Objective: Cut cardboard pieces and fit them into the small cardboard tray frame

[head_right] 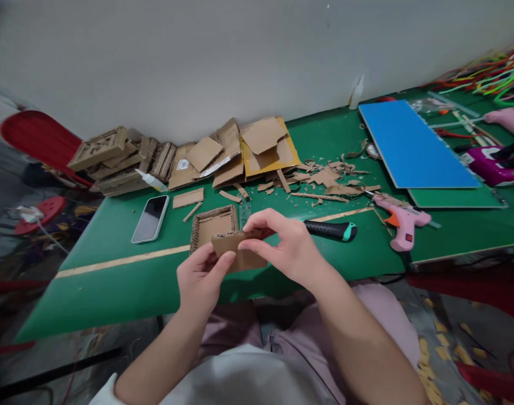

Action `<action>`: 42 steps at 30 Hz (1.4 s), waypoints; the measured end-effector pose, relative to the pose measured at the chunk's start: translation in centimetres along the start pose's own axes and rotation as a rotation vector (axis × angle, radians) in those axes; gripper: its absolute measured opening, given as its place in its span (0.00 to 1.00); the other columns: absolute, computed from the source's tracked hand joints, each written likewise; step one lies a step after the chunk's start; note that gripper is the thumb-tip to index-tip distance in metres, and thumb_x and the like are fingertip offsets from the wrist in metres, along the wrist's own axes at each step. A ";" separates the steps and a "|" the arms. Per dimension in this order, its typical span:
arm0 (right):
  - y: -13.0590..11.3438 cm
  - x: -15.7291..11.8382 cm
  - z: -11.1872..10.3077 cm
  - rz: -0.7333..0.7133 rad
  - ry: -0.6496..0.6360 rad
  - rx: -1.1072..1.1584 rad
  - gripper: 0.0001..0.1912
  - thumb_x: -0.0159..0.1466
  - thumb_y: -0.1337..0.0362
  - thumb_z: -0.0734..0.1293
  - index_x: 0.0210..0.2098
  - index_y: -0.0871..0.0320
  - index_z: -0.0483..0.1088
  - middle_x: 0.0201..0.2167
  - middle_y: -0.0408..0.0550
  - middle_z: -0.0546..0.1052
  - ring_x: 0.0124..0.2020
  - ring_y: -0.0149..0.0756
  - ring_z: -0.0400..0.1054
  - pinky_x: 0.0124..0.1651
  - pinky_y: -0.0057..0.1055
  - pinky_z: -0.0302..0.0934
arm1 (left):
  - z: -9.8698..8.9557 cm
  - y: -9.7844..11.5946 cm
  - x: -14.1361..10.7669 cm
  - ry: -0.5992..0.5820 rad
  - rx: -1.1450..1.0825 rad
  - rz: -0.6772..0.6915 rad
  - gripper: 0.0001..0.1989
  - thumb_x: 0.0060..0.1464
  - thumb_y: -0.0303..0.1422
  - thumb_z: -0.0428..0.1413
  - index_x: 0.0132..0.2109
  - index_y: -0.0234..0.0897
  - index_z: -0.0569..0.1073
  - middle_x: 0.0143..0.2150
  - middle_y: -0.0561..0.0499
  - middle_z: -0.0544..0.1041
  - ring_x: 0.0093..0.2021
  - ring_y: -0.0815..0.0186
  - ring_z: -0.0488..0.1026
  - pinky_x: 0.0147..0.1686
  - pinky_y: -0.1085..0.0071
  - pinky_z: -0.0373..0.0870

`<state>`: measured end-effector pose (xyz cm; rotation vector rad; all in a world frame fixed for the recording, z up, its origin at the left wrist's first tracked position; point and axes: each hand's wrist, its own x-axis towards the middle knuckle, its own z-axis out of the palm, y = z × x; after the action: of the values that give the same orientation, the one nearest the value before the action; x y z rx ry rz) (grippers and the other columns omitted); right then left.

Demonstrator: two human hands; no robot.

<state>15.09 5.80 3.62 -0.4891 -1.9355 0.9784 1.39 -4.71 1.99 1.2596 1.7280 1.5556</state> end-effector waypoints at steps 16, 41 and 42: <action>-0.1 0.5 -0.5 -0.248 0.013 -0.311 0.10 0.56 0.74 0.66 0.28 0.55 0.61 0.31 0.45 0.72 0.38 0.34 0.65 0.45 0.36 0.62 | -0.2 0.5 0.1 0.189 0.676 0.533 0.07 0.54 0.32 0.56 0.37 0.32 0.76 0.26 0.53 0.78 0.24 0.72 0.73 0.29 0.81 0.68; 0.0 0.7 -0.7 -0.128 -0.077 -0.202 0.10 0.58 0.75 0.63 0.31 0.54 0.59 0.31 0.43 0.69 0.37 0.33 0.63 0.40 0.32 0.60 | -0.2 0.5 0.1 0.160 0.712 0.581 0.07 0.54 0.30 0.56 0.39 0.34 0.76 0.26 0.52 0.78 0.25 0.72 0.73 0.30 0.80 0.68; 0.0 0.7 -0.8 -0.119 -0.093 -0.197 0.10 0.58 0.75 0.62 0.31 0.54 0.59 0.31 0.43 0.68 0.37 0.33 0.62 0.40 0.32 0.60 | -0.2 0.5 0.1 0.152 0.713 0.568 0.07 0.54 0.31 0.56 0.39 0.34 0.77 0.26 0.52 0.78 0.24 0.72 0.73 0.30 0.80 0.68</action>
<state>15.42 6.60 4.24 -0.4408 -2.1310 0.7501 1.29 -4.73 2.54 2.1779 2.2651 1.3621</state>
